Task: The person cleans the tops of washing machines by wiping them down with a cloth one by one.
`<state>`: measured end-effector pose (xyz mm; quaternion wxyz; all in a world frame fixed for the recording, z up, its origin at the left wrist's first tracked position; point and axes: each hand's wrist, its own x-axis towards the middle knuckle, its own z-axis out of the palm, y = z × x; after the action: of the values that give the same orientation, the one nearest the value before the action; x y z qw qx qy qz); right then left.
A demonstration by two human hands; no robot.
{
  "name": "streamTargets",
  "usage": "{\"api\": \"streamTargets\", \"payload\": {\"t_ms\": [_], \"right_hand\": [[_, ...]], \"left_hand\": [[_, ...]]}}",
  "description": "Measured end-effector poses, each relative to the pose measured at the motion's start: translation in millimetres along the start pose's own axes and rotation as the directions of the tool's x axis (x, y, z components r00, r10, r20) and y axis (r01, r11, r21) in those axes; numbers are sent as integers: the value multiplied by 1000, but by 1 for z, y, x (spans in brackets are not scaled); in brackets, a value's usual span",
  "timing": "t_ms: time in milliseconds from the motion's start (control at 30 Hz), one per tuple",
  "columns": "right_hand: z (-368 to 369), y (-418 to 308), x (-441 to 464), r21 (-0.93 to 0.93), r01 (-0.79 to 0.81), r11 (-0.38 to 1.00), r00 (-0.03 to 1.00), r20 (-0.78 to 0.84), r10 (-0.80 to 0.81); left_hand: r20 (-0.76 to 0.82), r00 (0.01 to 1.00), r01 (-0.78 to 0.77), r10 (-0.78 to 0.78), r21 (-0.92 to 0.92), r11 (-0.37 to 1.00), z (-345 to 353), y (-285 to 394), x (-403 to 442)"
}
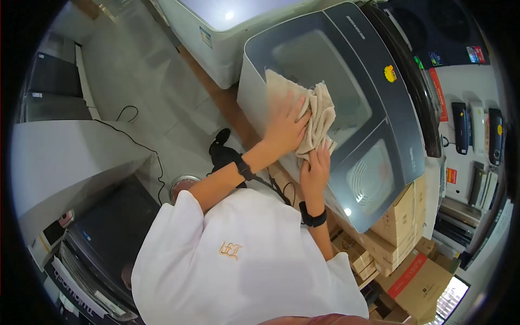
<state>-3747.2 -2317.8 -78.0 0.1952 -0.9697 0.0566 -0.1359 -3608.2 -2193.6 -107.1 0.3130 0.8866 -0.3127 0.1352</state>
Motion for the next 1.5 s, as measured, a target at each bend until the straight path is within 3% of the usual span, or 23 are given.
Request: {"api": "streamTargets", "payload": {"t_ms": [233,433,667,867,1033,1267,1500], "right_hand": [[-43,48,-65,-1,-47,999,998,40,47],[-48,48,-56,21,-60,998,998,27,59],[-51,65,-70,40,-4,999,1000,23,3],[-74,111,-95,81,-153,985,988,0,154],[-66,104,-71,-15,-176,984,981,-80,174],[-78,99,-123,33,-144,989,982,-115,147],[-94,151,-162,3,-307,952,904,-310,293]], "left_hand": [[47,999,-3,5,-42,999,1,56,-47],[45,997,59,-58,-18,998,8,81,-59],[31,999,-27,25,47,999,21,87,-46],[36,991,-130,131,-24,991,24,91,-54],[22,984,-174,176,-48,984,32,86,-44],[203,954,-217,220,-35,976,22,91,-57],[334,856,-394,394,-72,916,25,158,-75]]}}
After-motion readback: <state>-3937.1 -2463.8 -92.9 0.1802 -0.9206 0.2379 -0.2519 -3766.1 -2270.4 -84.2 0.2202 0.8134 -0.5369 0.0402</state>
